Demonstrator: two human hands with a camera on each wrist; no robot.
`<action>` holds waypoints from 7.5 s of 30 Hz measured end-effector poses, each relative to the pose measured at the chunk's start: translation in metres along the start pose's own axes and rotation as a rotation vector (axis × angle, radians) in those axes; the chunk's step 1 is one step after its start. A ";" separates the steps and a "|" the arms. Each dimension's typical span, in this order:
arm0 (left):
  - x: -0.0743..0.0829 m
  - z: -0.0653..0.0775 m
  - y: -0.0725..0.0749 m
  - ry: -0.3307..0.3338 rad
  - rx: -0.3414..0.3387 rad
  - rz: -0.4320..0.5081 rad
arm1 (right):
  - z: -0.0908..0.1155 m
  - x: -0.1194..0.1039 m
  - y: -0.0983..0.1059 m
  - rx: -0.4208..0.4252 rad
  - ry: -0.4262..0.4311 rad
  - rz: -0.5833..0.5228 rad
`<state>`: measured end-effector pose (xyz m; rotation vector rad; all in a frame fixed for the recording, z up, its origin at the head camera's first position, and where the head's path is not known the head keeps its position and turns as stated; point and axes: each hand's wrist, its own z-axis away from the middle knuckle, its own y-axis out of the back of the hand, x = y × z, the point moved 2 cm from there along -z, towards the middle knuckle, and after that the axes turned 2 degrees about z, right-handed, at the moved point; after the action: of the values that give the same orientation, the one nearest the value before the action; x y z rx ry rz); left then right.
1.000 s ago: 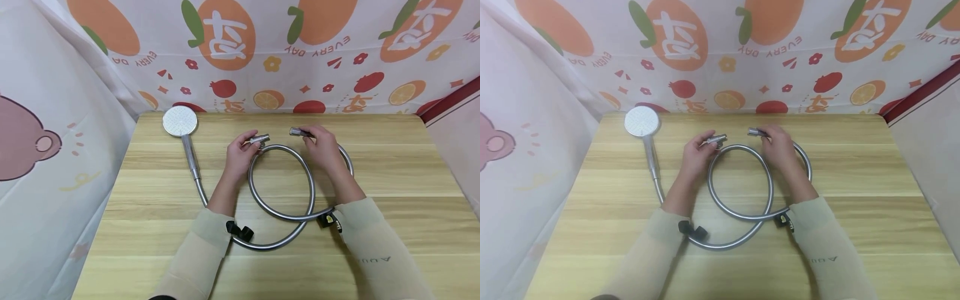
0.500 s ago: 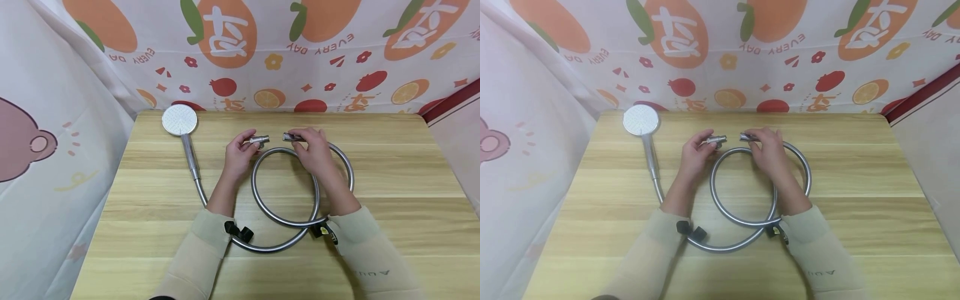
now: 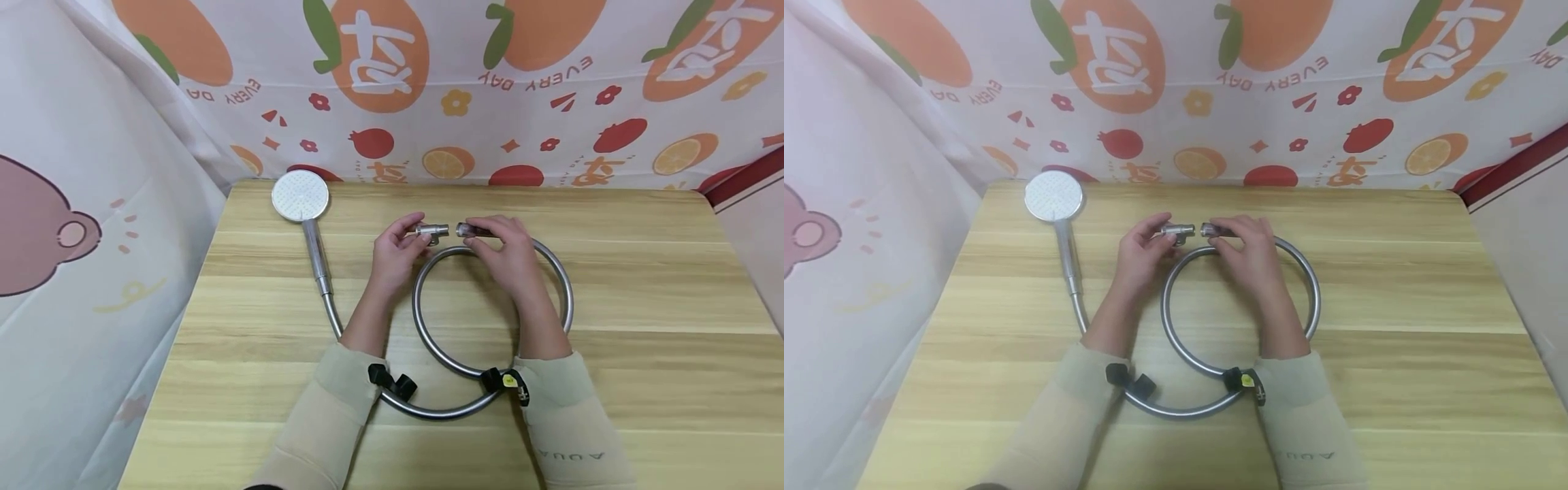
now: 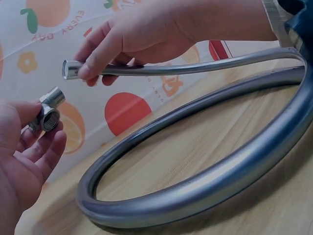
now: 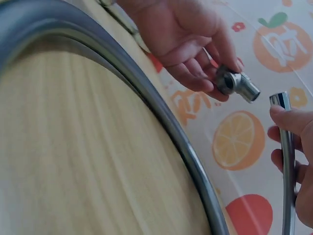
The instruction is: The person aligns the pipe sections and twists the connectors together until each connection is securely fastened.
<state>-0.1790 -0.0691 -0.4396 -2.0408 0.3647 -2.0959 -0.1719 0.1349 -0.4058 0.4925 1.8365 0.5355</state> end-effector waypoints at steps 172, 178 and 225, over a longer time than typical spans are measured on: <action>-0.006 0.001 -0.001 0.100 -0.061 0.066 | 0.008 0.015 -0.017 -0.229 -0.056 -0.034; -0.007 0.001 -0.002 0.100 -0.047 0.051 | 0.008 0.015 -0.017 -0.235 -0.051 -0.008; -0.007 -0.001 -0.002 0.064 -0.044 0.036 | 0.007 0.018 -0.018 -0.215 -0.046 -0.009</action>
<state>-0.1798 -0.0653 -0.4454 -1.9797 0.4584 -2.1540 -0.1724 0.1309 -0.4318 0.3484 1.7133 0.7013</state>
